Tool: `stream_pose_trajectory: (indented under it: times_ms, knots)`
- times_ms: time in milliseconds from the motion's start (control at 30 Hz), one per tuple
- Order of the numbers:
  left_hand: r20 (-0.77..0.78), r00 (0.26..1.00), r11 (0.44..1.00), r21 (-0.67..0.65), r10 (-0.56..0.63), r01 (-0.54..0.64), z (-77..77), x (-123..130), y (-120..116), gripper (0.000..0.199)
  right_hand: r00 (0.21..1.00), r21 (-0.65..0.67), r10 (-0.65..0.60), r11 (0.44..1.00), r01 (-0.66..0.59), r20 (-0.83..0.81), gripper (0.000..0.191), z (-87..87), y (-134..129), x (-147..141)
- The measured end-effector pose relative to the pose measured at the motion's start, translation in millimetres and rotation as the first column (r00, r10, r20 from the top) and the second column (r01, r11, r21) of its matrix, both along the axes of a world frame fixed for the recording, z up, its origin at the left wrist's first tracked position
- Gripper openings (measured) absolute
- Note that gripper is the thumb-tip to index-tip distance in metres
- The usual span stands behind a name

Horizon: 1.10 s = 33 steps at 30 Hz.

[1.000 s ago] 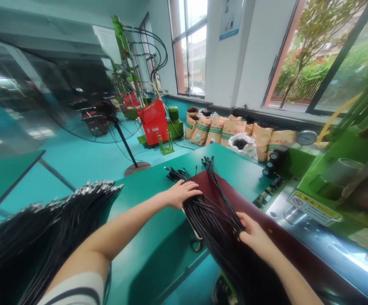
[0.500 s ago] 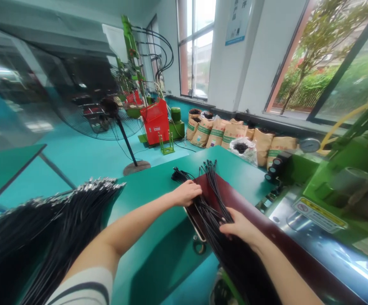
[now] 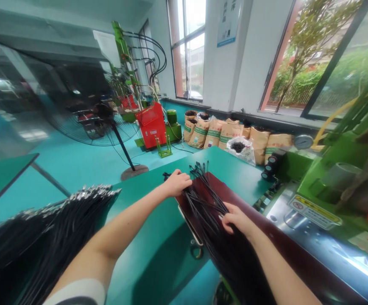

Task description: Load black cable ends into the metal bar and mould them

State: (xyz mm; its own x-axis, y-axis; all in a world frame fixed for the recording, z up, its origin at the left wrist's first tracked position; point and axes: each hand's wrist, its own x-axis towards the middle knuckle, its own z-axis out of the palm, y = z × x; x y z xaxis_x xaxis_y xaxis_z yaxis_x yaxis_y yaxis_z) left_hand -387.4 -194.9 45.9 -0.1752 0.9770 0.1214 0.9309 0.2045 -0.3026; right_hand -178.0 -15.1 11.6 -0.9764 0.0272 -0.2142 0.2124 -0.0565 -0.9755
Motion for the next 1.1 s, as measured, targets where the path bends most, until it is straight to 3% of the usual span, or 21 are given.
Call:
stream_pose_trajectory:
  times_ms: [133, 233, 333, 433, 567, 633, 733, 800, 867, 967, 1100]
  knots:
    - [-0.175, 0.983, 0.984, 0.179, 0.046, -0.014, 18.7, -1, 18, 0.019, 0.997, 0.108, -0.052, 0.993, 0.046, 0.048, 0.033, -8.4, -1, -4]
    - [-0.194, 0.980, 0.986, 0.168, 0.032, 0.001, 22.5, -11, 51, 0.022, 0.997, 0.226, -0.072, 0.972, 0.067, 0.017, 0.039, -7.5, -4, -3]
    - [-0.130, 0.991, 0.997, 0.064, -0.033, 0.042, 12.3, -21, 92, 0.022, 0.994, 0.256, -0.084, 0.962, 0.098, -0.066, 0.036, -7.7, 0, -1]
    - [-0.086, 0.995, 0.999, 0.000, -0.049, 0.050, -7.4, -25, 127, 0.019, 0.976, 0.204, -0.191, 0.956, 0.210, -0.109, 0.035, -11.5, 11, 1]
    - [-0.059, 0.998, 1.000, -0.012, -0.013, 0.013, -29.3, -23, 149, 0.015, 0.952, 0.206, -0.262, 0.934, 0.292, -0.159, 0.046, -14.9, 15, 5]
    - [-0.051, 0.999, 1.000, 0.013, 0.011, -0.010, -33.1, -21, 146, 0.018, 0.955, 0.379, -0.238, 0.879, 0.289, -0.177, 0.057, -14.7, 8, 7]
    - [-0.026, 0.998, 0.996, 0.074, 0.049, -0.047, -33.7, -14, 123, 0.031, 0.958, 0.707, -0.234, 0.648, 0.283, -0.168, 0.065, -14.6, -4, 8]
    - [0.034, 0.997, 0.991, 0.118, 0.064, -0.067, -35.3, -7, 99, 0.031, 0.965, 0.770, -0.214, 0.587, 0.250, -0.150, 0.057, -16.0, -7, 7]
    - [0.092, 0.995, 0.990, 0.124, 0.049, -0.060, -39.6, 0, 72, 0.023, 0.972, 0.734, -0.166, 0.638, 0.234, -0.167, 0.053, -18.6, -5, 5]
    - [0.131, 0.991, 0.992, 0.112, 0.039, -0.054, -47.7, 7, 38, 0.027, 0.959, 0.630, -0.091, 0.736, 0.246, -0.268, 0.055, -23.0, 0, 4]
    - [0.137, 0.990, 0.986, 0.161, 0.017, -0.039, -51.9, 4, 20, 0.032, 0.933, 0.526, -0.019, 0.822, 0.219, -0.359, 0.057, -22.8, 1, 6]
